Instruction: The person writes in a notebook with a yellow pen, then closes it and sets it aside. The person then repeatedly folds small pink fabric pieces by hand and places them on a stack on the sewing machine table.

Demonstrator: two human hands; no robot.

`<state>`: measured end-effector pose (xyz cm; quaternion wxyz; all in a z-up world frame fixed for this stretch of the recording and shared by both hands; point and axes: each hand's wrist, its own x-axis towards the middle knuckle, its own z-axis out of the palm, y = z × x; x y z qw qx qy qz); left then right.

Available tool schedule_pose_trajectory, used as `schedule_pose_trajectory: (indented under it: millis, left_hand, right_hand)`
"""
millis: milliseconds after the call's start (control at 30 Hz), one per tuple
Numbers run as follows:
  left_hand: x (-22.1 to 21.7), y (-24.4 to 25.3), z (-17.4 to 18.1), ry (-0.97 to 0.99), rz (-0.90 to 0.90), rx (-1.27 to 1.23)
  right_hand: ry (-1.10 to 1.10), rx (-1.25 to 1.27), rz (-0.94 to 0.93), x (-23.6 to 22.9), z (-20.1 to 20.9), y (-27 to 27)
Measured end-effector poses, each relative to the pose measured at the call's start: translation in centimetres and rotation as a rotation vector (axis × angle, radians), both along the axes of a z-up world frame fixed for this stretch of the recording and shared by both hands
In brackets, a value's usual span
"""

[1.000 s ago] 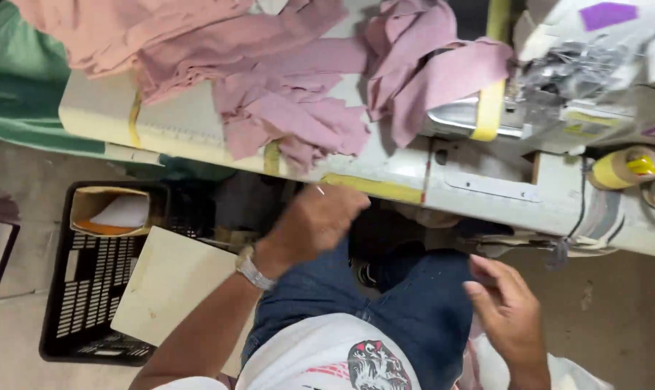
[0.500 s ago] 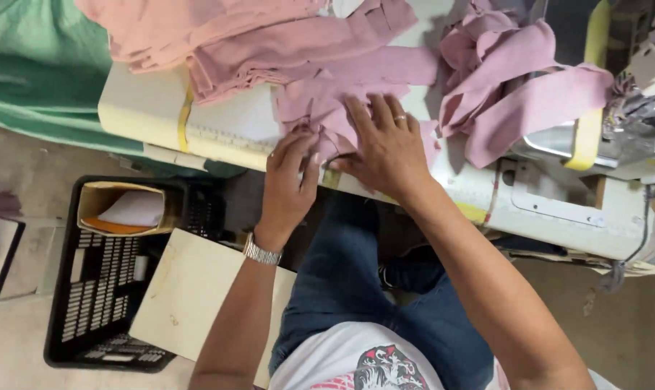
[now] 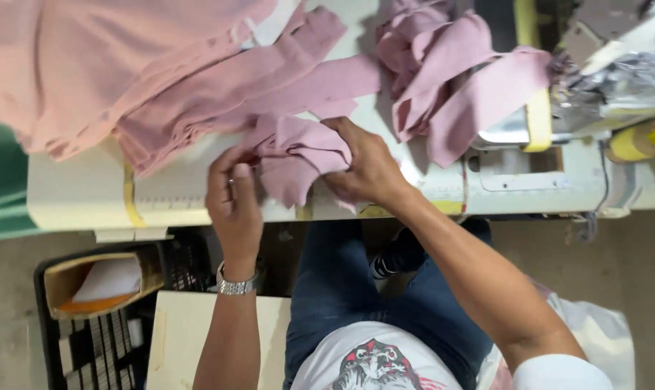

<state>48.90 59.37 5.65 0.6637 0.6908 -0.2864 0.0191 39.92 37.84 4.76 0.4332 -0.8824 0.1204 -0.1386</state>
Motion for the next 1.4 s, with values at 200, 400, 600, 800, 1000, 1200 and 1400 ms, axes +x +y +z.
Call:
schedule_pose_trajectory:
  millis: [200,400,600,800,1000,1200,1400]
  left_hand:
    - [0.0,-1.0,0.0,-0.216,-0.081,0.211]
    - [-0.3,-2.1,-3.2,-0.457,-0.062,0.263]
    - [-7.5,-9.2,3.3,-0.29,-0.336,0.279]
    - [-10.6,-21.4,8.9,0.204,-0.494,0.436]
    - [-4.3,-29.2,6.5,-0.216,-0.411,0.389]
    - [-1.7,-30.2,6.5,-0.734,-0.341,0.183]
    - [-7.1,-18.9,5.3,-0.619,-0.201,0.239]
  right_hand:
    - [0.04,0.286,-0.312,-8.8,4.3,-0.4]
    - [-0.008,0.245,-0.785,-33.5,8.0,-7.8]
    - [-0.086,0.221,-1.246,-47.8,12.0,-14.0]
    - [0.229,0.24,-1.639,-43.6,18.1,-25.3]
    - [0.3,-0.106,-1.404,-39.9,7.8,-39.7]
    - [0.55,-0.347,-0.987,-38.9,3.9,-39.1]
    - [0.12,-0.044,-0.944,-49.3,3.4,-27.0]
